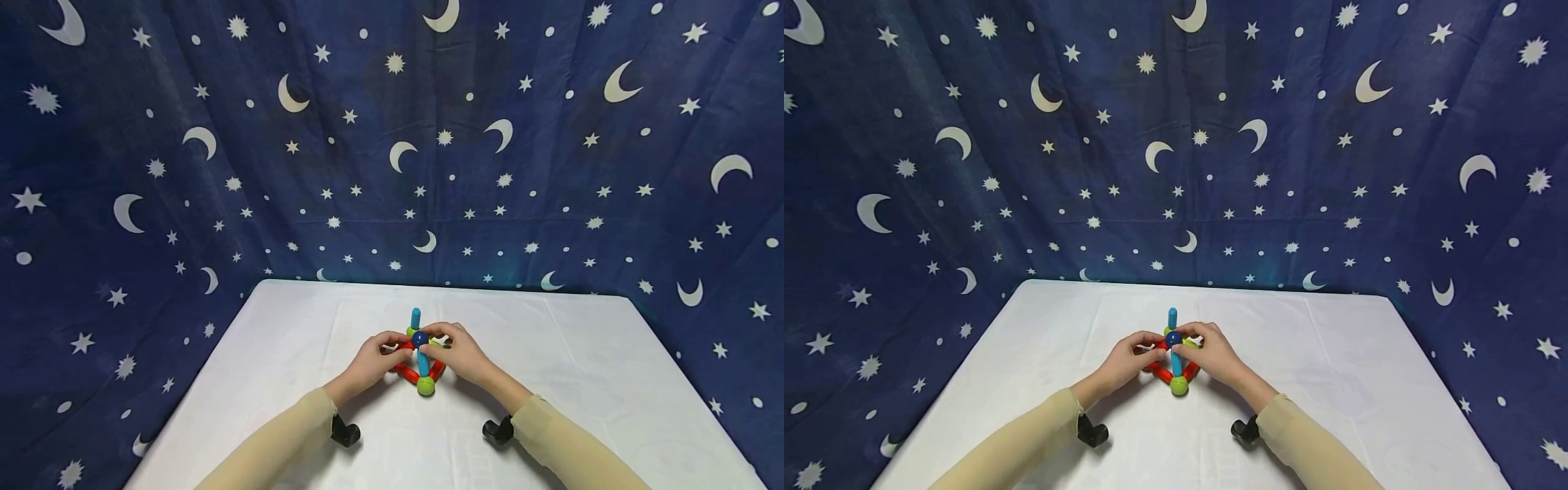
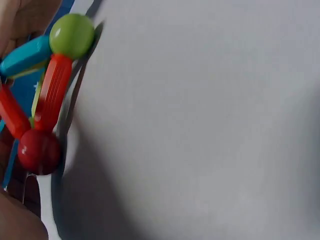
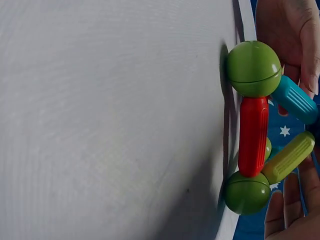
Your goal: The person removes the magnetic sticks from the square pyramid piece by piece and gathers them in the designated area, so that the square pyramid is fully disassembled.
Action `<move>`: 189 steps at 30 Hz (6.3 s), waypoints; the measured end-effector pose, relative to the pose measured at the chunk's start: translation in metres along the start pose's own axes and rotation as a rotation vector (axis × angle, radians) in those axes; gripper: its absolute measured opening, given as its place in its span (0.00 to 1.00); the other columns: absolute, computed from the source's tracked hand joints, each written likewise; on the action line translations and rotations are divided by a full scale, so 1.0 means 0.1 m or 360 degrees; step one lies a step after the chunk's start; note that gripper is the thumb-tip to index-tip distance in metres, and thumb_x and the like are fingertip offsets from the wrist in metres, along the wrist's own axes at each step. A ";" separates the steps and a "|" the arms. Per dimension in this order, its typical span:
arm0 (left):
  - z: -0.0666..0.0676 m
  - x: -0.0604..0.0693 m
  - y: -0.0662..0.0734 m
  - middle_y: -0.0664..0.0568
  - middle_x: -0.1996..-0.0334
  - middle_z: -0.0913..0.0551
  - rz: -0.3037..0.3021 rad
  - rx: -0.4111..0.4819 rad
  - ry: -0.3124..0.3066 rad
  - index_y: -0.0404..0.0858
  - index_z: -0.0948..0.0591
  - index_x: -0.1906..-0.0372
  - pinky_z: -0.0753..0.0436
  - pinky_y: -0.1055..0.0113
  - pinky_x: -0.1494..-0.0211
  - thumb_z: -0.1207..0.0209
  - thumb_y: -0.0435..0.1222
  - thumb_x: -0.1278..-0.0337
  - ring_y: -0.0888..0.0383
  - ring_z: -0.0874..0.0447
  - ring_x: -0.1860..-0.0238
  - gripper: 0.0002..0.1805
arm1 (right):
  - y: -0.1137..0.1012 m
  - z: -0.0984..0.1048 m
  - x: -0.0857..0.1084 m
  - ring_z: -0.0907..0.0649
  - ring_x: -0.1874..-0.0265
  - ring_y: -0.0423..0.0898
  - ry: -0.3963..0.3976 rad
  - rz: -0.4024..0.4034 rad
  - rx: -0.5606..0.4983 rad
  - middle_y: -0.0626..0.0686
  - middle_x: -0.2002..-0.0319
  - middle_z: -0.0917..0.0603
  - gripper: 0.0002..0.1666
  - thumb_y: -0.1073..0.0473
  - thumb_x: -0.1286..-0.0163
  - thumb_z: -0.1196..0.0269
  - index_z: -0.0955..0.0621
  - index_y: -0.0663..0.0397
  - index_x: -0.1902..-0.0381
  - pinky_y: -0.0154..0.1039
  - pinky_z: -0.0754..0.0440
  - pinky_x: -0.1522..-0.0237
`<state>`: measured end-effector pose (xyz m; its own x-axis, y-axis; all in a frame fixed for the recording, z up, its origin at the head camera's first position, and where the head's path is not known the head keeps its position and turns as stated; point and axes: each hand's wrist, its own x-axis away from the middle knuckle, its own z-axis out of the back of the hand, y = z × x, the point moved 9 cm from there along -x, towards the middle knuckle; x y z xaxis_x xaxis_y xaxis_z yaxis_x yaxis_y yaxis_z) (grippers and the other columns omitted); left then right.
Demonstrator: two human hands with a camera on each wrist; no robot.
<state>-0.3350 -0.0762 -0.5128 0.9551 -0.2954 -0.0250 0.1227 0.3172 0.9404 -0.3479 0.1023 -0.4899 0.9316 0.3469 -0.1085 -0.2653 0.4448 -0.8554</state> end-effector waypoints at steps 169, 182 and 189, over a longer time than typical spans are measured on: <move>-0.26 0.11 0.04 0.52 0.62 0.19 0.0084 0.0251 0.0289 0.40 0.15 0.56 0.22 0.66 0.61 0.30 0.44 0.38 0.54 0.24 0.60 0.13 | 0.08 -0.02 0.17 0.20 0.51 0.48 0.0020 -0.0068 -0.0300 0.46 0.51 0.14 0.24 0.48 0.30 0.30 0.17 0.44 0.38 0.47 0.24 0.47; -0.19 0.14 0.07 0.52 0.59 0.18 0.0053 0.0193 0.0275 0.44 0.13 0.55 0.24 0.63 0.58 0.31 0.46 0.37 0.53 0.24 0.57 0.13 | 0.04 -0.01 0.17 0.19 0.48 0.46 0.0028 -0.0053 -0.0271 0.48 0.49 0.14 0.23 0.50 0.28 0.32 0.17 0.48 0.38 0.46 0.26 0.45; -0.04 0.23 0.06 0.54 0.55 0.17 0.0027 0.0150 0.0270 0.44 0.13 0.51 0.25 0.60 0.56 0.33 0.46 0.35 0.54 0.24 0.54 0.14 | 0.05 0.00 0.17 0.19 0.49 0.46 0.0036 -0.0072 -0.0260 0.46 0.50 0.15 0.23 0.50 0.29 0.31 0.17 0.46 0.39 0.47 0.26 0.45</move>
<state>-0.3107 -0.0774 -0.5090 0.9895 -0.1318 -0.0584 0.0882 0.2327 0.9685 -0.3336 0.1107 -0.4960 0.9476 0.3099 -0.0776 -0.1806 0.3191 -0.9303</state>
